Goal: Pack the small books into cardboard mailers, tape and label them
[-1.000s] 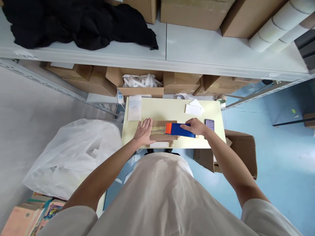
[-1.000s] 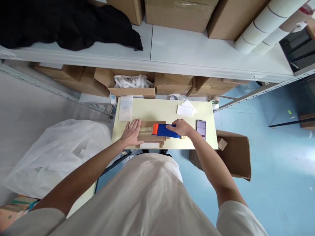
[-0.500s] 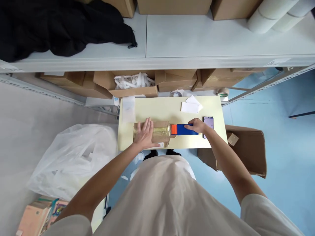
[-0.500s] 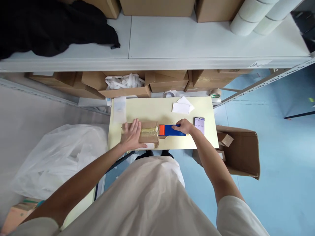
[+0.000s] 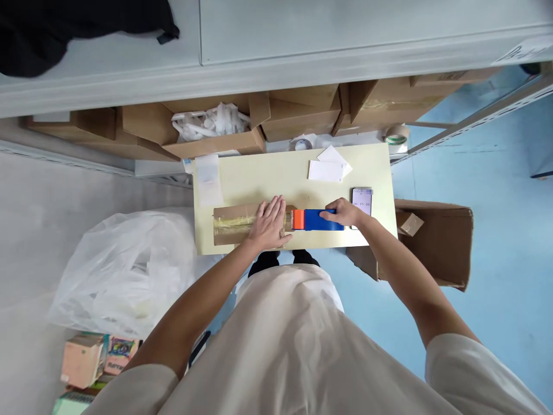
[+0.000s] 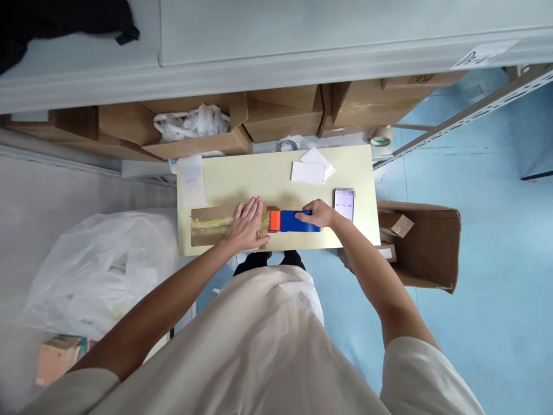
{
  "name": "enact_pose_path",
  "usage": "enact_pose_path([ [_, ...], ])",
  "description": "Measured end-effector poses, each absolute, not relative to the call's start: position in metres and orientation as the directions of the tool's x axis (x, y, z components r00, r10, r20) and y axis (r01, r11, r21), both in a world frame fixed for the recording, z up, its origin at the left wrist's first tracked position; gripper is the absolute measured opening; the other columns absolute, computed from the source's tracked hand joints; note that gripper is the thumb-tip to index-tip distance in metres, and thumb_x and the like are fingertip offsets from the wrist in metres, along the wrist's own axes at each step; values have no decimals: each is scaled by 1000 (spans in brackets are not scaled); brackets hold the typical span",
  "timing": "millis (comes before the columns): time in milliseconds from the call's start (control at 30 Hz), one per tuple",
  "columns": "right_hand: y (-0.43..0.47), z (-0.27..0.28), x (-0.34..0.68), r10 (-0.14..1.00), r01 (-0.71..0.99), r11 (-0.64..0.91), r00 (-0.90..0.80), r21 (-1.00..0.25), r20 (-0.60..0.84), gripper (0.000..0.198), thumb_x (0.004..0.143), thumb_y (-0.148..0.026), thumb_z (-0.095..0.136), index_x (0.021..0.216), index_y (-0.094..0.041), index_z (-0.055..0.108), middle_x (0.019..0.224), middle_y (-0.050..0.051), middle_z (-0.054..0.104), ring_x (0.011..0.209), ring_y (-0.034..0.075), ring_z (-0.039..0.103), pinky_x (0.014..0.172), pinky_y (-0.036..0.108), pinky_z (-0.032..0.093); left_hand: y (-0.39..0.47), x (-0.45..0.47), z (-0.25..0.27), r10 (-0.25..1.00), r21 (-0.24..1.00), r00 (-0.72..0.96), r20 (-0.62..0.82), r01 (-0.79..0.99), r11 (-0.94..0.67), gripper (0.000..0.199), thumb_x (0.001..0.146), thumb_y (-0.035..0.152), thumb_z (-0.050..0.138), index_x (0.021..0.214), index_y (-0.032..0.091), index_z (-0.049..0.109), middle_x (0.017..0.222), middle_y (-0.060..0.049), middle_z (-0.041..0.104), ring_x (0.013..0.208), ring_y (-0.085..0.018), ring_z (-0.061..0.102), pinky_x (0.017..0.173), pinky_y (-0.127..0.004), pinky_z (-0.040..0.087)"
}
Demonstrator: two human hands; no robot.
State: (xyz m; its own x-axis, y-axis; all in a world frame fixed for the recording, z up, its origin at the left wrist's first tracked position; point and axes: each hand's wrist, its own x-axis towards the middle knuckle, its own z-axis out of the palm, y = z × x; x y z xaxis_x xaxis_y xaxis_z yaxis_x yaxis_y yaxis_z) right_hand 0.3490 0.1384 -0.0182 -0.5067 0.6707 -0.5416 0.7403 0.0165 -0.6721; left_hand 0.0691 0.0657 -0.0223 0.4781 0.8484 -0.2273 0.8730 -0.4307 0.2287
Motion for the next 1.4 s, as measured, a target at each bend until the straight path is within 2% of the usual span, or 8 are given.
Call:
enact_pose_path([
  [233, 133, 4, 328, 692, 929, 173, -351, -327, -631, 54, 79, -63, 42, 68, -15, 64, 67, 9, 62, 65, 19, 59, 56, 27, 39, 65, 70, -21, 834, 242, 508, -215, 855, -458, 98, 74, 60, 52, 147, 7, 15, 155, -19, 10, 143, -33, 8, 112, -52, -1],
  [367, 121, 19, 268, 752, 982, 104, -181, -156, -634, 60, 79, -63, 44, 96, -11, 67, 90, 19, 67, 86, 29, 63, 70, 33, 45, 64, 74, -27, 901, 259, 390, -190, 905, -337, 71, 88, 41, 34, 147, 8, 14, 154, -15, 17, 142, -27, 13, 113, -50, 1],
  [500, 115, 28, 233, 784, 984, 83, -162, -158, -599, 54, 81, -56, 48, 105, -11, 66, 97, 20, 67, 93, 30, 63, 75, 34, 45, 64, 82, -34, 947, 294, 268, -175, 933, -209, 69, 84, 29, 37, 147, 9, 16, 152, -13, 26, 140, -27, 20, 114, -49, 4],
  [767, 91, 21, 210, 797, 982, 139, -188, -129, -574, 34, 87, -39, 48, 97, -15, 69, 93, 18, 69, 90, 28, 65, 74, 36, 45, 66, 83, -34, 954, 327, 266, -136, 921, -210, 72, 79, 26, 43, 145, 8, 22, 150, -15, 30, 138, -29, 24, 113, -51, 8],
  [933, 61, 13, 249, 887, 985, -134, 71, -106, -456, 55, 90, -57, 33, 95, -13, 66, 91, 19, 69, 85, 27, 66, 69, 32, 43, 63, 79, -36, 950, 376, 302, -74, 891, -254, 70, 84, 33, 41, 145, 6, 19, 151, -18, 26, 140, -29, 22, 113, -52, 10],
  [1033, 52, 4, 272, 877, 940, -299, 203, -164, -435, 53, 92, -53, 28, 99, -14, 63, 94, 17, 69, 88, 26, 65, 69, 30, 42, 61, 73, -35, 956, 480, 291, -39, 844, -237, 74, 85, 41, 43, 145, 6, 17, 151, -21, 22, 141, -29, 19, 112, -53, 13],
  [1200, 51, -19, 282, 859, 906, -382, 276, -182, -431, 33, 90, -37, 40, 104, -11, 57, 101, 17, 67, 91, 26, 64, 70, 30, 41, 58, 53, -28, 944, 763, 330, 3, 609, -216, 66, 85, 39, 46, 143, 13, 26, 150, -17, 28, 140, -24, 25, 112, -45, 25],
  [1400, 54, -48, 274, 897, 950, -269, 187, -159, -400, 30, 91, -30, 40, 107, -8, 53, 95, 17, 66, 88, 24, 64, 69, 30, 40, 47, 37, -8, 958, 974, 192, -213, 115, 193, 52, 86, 47, 48, 127, 15, 48, 128, -17, 57, 119, -23, 54, 101, -42, 41],
])
